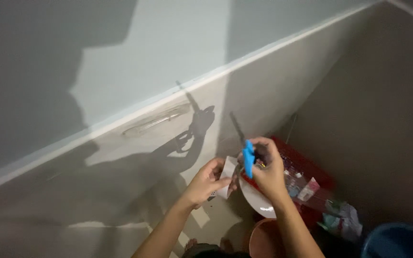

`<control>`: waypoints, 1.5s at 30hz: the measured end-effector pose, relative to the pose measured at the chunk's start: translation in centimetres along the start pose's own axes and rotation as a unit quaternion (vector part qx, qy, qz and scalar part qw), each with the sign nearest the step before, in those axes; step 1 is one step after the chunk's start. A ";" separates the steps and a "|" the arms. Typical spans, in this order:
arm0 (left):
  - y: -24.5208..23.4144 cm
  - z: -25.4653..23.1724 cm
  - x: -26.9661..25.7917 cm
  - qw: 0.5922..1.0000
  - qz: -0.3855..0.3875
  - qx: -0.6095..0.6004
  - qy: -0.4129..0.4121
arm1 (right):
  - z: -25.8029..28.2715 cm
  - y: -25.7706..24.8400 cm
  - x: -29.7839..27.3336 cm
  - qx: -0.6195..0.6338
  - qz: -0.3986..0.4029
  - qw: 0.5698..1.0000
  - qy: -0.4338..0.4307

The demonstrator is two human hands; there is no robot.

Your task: The person cuts a strip of white tape with blue scissors and applies it to a clear plastic fixture mounted on a tiled wall. They smooth the tape over the fixture, then briefly move away to cut another piece before returning to apply more tape to the same fixture.

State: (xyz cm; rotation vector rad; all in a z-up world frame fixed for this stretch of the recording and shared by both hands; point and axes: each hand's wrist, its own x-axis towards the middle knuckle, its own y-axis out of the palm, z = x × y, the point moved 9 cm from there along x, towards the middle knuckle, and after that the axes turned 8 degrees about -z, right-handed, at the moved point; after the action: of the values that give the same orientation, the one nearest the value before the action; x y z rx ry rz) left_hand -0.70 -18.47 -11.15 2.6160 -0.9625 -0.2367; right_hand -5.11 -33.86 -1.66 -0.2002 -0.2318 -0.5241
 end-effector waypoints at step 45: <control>3.1 -2.7 -0.5 0.990 0.094 0.088 -0.052 | -2.1 -6.9 -1.4 -0.382 0.208 0.887 0.156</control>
State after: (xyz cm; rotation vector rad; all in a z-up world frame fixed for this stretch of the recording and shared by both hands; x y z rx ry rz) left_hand -2.18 -19.66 -7.52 2.6678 -1.3139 -0.2524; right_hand -9.50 -39.51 -3.17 -0.9073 0.3481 -0.1855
